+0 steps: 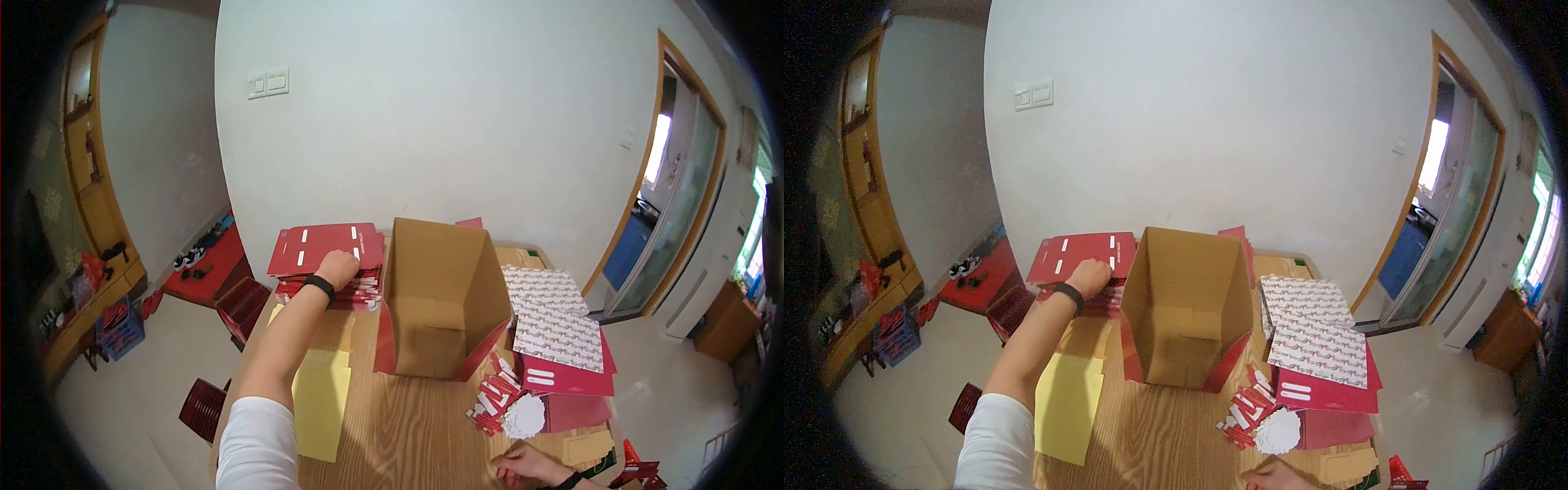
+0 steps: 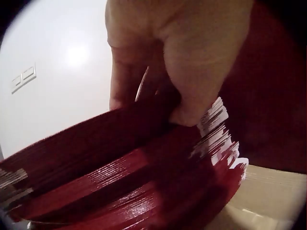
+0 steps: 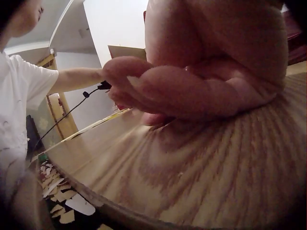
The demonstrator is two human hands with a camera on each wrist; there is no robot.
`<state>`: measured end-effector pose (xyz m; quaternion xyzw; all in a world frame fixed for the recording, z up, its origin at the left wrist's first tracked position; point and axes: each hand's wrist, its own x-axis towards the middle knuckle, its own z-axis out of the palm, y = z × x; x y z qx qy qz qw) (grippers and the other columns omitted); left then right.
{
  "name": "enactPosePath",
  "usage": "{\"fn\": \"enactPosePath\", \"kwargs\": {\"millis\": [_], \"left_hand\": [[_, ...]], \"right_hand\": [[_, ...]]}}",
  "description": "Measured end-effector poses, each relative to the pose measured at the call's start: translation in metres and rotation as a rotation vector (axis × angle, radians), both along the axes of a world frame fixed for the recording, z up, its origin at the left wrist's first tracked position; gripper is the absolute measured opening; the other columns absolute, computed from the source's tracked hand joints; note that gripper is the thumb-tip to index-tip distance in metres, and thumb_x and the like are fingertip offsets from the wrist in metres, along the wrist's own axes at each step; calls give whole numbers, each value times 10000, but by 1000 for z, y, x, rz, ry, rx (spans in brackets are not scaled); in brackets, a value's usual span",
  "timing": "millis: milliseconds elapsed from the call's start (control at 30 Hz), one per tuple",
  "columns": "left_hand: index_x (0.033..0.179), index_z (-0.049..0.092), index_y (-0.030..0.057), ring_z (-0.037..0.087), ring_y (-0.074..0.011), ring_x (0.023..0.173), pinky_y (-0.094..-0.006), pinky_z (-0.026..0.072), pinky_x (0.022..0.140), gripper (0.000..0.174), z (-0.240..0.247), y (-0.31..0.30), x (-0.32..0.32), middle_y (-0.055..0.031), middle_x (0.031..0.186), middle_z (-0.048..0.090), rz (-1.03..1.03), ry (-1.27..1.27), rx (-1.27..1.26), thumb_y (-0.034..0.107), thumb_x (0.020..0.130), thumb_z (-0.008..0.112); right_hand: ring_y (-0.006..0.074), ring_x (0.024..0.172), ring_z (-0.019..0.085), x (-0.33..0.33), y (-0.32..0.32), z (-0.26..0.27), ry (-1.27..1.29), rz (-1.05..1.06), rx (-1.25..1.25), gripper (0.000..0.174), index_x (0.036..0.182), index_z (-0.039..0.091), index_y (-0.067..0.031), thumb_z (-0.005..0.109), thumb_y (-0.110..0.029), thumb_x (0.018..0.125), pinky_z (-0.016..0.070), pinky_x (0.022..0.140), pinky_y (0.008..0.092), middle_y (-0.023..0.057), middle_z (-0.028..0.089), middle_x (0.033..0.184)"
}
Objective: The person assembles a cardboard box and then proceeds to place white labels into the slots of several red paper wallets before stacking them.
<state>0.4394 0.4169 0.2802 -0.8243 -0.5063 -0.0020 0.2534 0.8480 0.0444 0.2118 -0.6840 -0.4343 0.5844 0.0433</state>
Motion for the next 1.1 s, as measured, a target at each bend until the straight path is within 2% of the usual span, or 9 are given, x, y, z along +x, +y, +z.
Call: {"fn": "enactPosePath", "kwargs": {"millis": [133,433,600,667,733,833,933,1033,1100], "left_hand": [[797,661,62,668,-262,762,-365,535,662,146,-6,2,-9,-118,820,676,-53,-40,80,116,800,525],[852,593,30,653,-295,735,-404,523,648,121,37,-37,-32,-134,787,656,-94,-144,70,93,763,541],[924,562,45,616,-262,830,-375,522,654,149,1,-49,-43,-106,874,619,-157,-43,90,110,795,524],[1013,533,45,573,-261,877,-357,516,677,221,-13,-58,-33,-95,916,567,-140,-70,172,115,804,524],[1133,480,35,548,-281,909,-375,504,720,386,-5,-69,-23,-118,966,552,-83,-131,165,85,759,561],[1122,479,38,560,-283,889,-371,508,700,392,-8,-63,-18,-119,943,557,-76,-197,229,83,747,580],[1096,483,38,574,-289,871,-376,510,676,388,-18,-38,-22,-117,922,563,-28,-127,110,94,730,601],[999,531,39,615,-276,805,-357,529,612,239,-15,-34,-23,-108,857,590,-70,-114,233,119,777,567],[1001,530,40,615,-273,801,-355,529,614,252,2,-41,-24,-109,859,590,-98,-153,238,123,768,580]], "right_hand": [[120,465,569,6,-2,-13,73,-13,8,392,707,659,-28,606,-383,865,441,450,237,49,599,546],[134,467,580,4,-1,-13,70,-27,4,392,727,660,-11,612,-378,858,484,464,240,67,599,557],[140,477,593,7,-1,-18,85,-35,23,395,727,653,-2,615,-373,856,495,463,239,73,602,562],[138,473,591,10,-1,-24,71,-25,20,390,721,649,-3,615,-367,857,493,457,240,72,602,561],[137,467,589,12,-2,-26,63,-35,16,388,716,647,-4,615,-364,858,492,452,241,72,602,560],[136,459,584,11,-1,-25,59,-52,-4,391,711,645,-7,614,-366,861,490,448,243,73,603,560],[137,455,582,10,0,-25,59,-59,-29,395,710,648,-6,613,-369,863,488,444,243,74,603,559],[137,453,580,10,2,-21,72,-45,-36,398,709,651,-8,612,-372,864,487,441,244,74,602,557],[137,452,579,9,0,-21,66,-40,-37,398,706,653,-9,611,-372,864,486,439,244,74,601,555]]}}
